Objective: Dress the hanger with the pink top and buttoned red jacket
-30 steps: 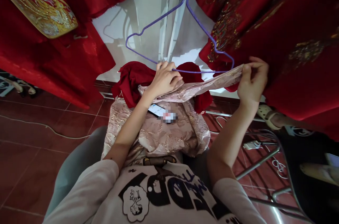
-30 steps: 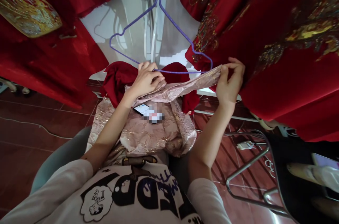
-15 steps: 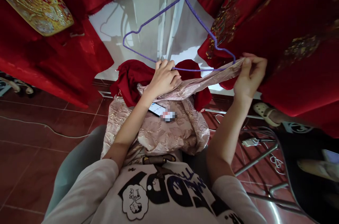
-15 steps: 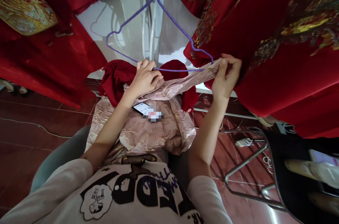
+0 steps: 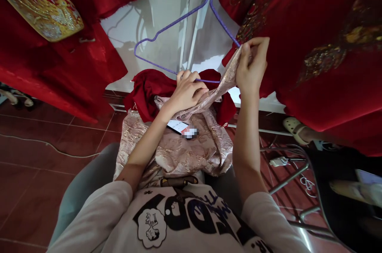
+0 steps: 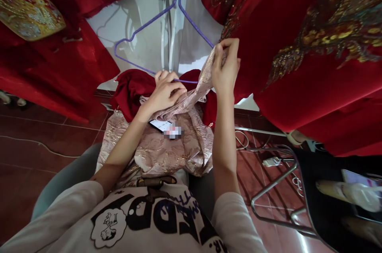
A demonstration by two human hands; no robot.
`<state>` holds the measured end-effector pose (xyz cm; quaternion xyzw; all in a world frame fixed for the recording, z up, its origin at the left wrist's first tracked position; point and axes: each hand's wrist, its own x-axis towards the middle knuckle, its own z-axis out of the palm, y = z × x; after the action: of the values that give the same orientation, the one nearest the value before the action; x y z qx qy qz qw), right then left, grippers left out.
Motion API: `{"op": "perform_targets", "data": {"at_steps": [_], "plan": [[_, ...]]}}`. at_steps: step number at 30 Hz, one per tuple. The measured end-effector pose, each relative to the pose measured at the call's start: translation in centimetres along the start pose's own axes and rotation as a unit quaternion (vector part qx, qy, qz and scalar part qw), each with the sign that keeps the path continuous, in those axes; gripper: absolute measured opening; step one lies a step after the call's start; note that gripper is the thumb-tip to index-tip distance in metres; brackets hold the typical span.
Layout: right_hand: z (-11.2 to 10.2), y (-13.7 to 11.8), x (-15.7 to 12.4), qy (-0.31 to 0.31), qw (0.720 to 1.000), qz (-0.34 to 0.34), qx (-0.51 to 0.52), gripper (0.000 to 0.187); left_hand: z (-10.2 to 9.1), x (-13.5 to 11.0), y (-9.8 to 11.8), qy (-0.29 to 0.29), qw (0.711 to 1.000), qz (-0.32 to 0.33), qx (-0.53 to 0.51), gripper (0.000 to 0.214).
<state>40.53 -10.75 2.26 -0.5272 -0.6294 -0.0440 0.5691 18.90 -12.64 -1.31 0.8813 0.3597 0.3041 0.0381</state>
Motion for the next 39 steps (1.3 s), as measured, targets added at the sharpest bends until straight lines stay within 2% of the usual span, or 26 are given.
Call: {"op": "perform_targets", "data": {"at_steps": [3,5,7,9,10,12,16,20,22,25,29,32,34,36,39], "plan": [[-0.2,0.2,-0.3,0.021,1.0,-0.008,0.006,0.033,-0.7,-0.1,-1.1,0.052,0.998,0.002,-0.041,0.022],[-0.4,0.3,-0.1,0.03,1.0,0.002,-0.005,0.034,-1.3,-0.4,-2.9,0.14,0.986,-0.054,-0.075,0.024],[-0.6,0.5,0.2,0.033,0.999,0.011,-0.003,0.033,-2.0,-1.1,-5.7,0.27,0.944,-0.16,-0.1,0.024],[-0.6,0.8,0.5,0.027,0.999,0.018,0.015,0.03,-2.8,-2.0,-8.8,0.403,0.875,-0.246,-0.11,0.021],[-0.6,0.9,0.7,0.027,0.999,0.022,0.025,0.03,-3.2,-2.5,-10.3,0.44,0.851,-0.268,-0.106,0.021],[-0.6,1.4,1.0,0.024,0.999,0.027,0.038,0.029,-4.0,-3.4,-13.0,0.473,0.821,-0.303,-0.102,0.024],[-0.5,2.4,1.4,0.024,0.999,0.02,0.042,0.037,-4.4,-4.4,-16.2,0.463,0.799,-0.357,-0.142,0.032],[-0.6,3.0,1.6,0.013,0.998,0.018,0.055,0.04,-3.8,-4.7,-16.8,0.454,0.803,-0.358,-0.145,0.043],[-0.7,2.8,1.6,0.015,0.998,0.018,0.058,0.038,-4.2,-4.6,-16.7,0.438,0.819,-0.342,-0.145,0.048],[-0.8,2.3,1.5,0.031,0.998,0.011,0.061,0.037,-6.0,-3.4,-16.4,0.401,0.848,-0.309,-0.158,0.049],[-0.5,1.7,1.1,0.024,0.997,0.025,0.07,0.036,-9.1,0.2,-15.3,0.316,0.888,-0.301,-0.145,0.028],[0.2,1.9,0.7,0.01,0.995,0.037,0.088,0.036,-10.4,2.6,-13.9,0.257,0.93,-0.233,-0.123,0.021],[0.7,2.3,0.6,0.01,0.995,0.036,0.093,0.036,-10.9,3.2,-13.4,0.24,0.941,-0.199,-0.132,0.021],[1.0,2.5,0.5,0.018,0.995,0.03,0.094,0.035,-11.5,3.0,-13.8,0.233,0.938,-0.203,-0.159,0.025],[1.3,2.8,0.7,0.04,0.994,0.018,0.102,0.033,-12.0,1.2,-15.8,0.243,0.904,-0.289,-0.2,0.028]]}}
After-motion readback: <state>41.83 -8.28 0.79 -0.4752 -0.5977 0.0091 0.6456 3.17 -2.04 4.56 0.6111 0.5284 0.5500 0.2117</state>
